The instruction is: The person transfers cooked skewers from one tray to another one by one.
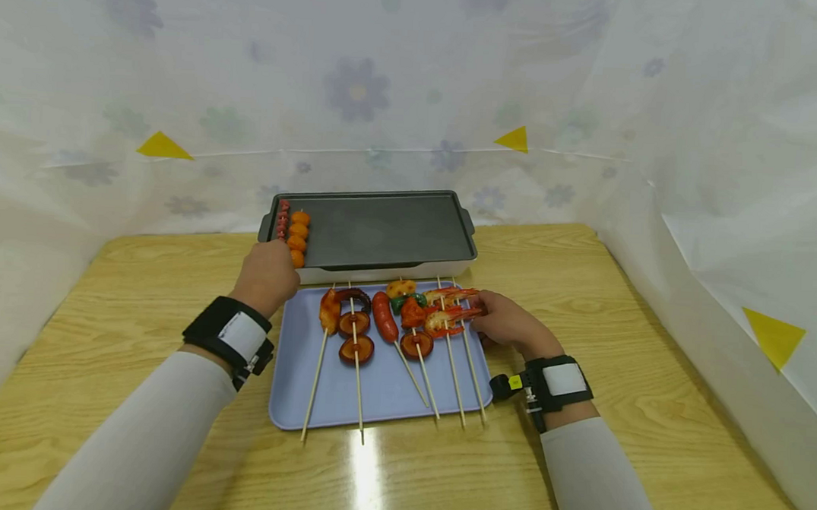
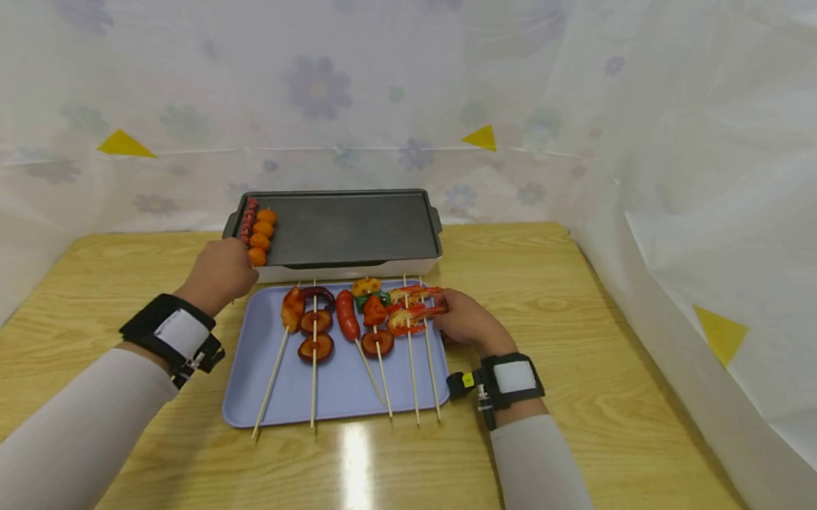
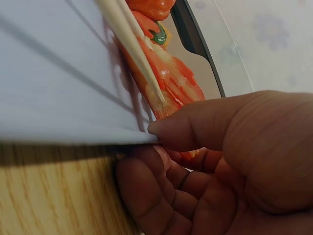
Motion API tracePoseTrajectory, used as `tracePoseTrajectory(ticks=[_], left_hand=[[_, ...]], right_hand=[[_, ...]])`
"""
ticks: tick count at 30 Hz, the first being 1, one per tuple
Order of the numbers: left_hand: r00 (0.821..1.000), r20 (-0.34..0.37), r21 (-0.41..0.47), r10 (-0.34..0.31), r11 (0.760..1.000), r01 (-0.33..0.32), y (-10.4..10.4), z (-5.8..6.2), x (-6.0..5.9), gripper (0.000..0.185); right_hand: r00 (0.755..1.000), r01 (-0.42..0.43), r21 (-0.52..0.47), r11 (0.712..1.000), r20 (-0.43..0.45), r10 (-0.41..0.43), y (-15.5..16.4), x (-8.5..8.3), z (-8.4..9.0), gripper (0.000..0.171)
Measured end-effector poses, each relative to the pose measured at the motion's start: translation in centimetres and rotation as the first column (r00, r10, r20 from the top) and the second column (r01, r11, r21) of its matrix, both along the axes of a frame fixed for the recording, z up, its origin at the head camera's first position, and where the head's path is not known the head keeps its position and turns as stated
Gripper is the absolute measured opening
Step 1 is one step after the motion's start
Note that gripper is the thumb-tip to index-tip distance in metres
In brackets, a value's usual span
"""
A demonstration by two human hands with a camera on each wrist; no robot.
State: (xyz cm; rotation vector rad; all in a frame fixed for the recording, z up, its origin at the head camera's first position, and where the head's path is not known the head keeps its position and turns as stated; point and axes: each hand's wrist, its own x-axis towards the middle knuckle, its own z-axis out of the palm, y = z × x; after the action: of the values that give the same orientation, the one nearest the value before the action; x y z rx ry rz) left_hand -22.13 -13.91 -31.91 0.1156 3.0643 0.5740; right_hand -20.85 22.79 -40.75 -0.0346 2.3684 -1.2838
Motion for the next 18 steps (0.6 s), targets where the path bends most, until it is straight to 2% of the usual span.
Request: tracePoseTrajectory(ticks=[11, 18], left_hand=[[0.999, 0.02, -0.047, 0.025, 0.999, -0.024, 0.19, 0.53, 0.03, 0.011], [1.0, 0.006, -0.068, 0.013, 0.998, -0.013, 0.48, 0.65, -0.14, 0.01]], right_hand=[[1.0, -0.011, -0.011, 1.0, -0.002, 0.011, 0.22, -0.16, -0.25, 0.04], [1.0, -0.019, -0.006, 1.0, -0.005, 0.019, 0.27, -0.18, -0.19, 0.041]])
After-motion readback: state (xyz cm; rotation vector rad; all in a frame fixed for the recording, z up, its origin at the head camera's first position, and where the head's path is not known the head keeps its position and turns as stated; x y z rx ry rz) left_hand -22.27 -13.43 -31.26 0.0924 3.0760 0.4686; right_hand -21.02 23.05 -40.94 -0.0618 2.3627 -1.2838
